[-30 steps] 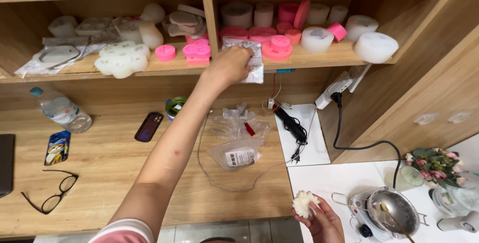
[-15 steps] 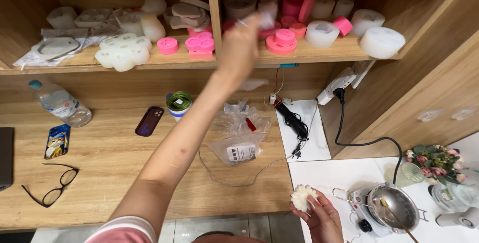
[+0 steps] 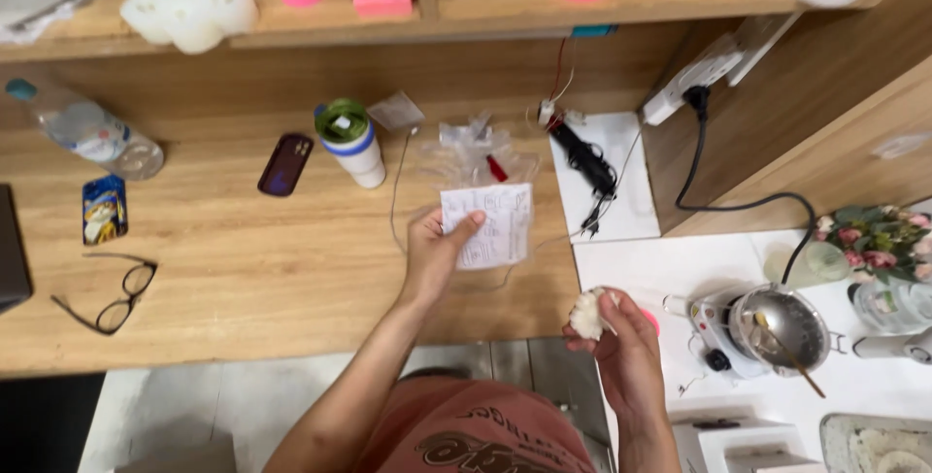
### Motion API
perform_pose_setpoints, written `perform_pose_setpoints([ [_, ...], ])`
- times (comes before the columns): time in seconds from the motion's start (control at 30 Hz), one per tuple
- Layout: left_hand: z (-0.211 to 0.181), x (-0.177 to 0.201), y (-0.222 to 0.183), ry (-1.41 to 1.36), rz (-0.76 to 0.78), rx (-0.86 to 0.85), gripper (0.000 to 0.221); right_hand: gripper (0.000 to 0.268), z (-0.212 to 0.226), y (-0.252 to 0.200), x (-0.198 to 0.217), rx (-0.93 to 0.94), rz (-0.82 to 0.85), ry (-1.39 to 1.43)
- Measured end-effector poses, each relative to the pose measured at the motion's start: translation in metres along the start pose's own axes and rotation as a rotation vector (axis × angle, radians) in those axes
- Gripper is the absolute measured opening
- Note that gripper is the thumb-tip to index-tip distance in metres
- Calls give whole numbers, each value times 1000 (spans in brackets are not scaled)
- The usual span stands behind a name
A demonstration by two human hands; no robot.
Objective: Use a heat gun and carving tool to finish a wax flower, then package items and organize molds.
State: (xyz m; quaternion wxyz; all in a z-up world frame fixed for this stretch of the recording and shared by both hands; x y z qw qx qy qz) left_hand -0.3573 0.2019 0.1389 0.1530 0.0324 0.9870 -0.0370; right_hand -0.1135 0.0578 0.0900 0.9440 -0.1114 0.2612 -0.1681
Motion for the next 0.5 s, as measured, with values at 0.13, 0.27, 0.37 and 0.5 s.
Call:
perform_pose_setpoints([
  [0.13, 22, 4, -31, -112, -33, 225, 20, 25, 2, 6, -27, -16, 56, -158],
  [0.27, 39, 7, -42, -173, -25, 265, 20, 29, 9, 12, -62, 17, 111, -329],
  [0.37, 46, 8, -48, -233, -24, 277, 21, 27, 11, 17, -85, 40, 105, -547],
  [0.5, 51, 8, -56, -253, -6, 334, 23, 19, 6, 21, -101, 110, 127, -788],
])
Point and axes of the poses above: each hand's wrist, its own y-axis towards the middle knuckle, its own x-axis out of the back of the hand, z = x × y, the point moved 8 cm from there along y, towards the middle knuckle, and after that the axes turned 3 degrees about x, right-handed, at the moved point
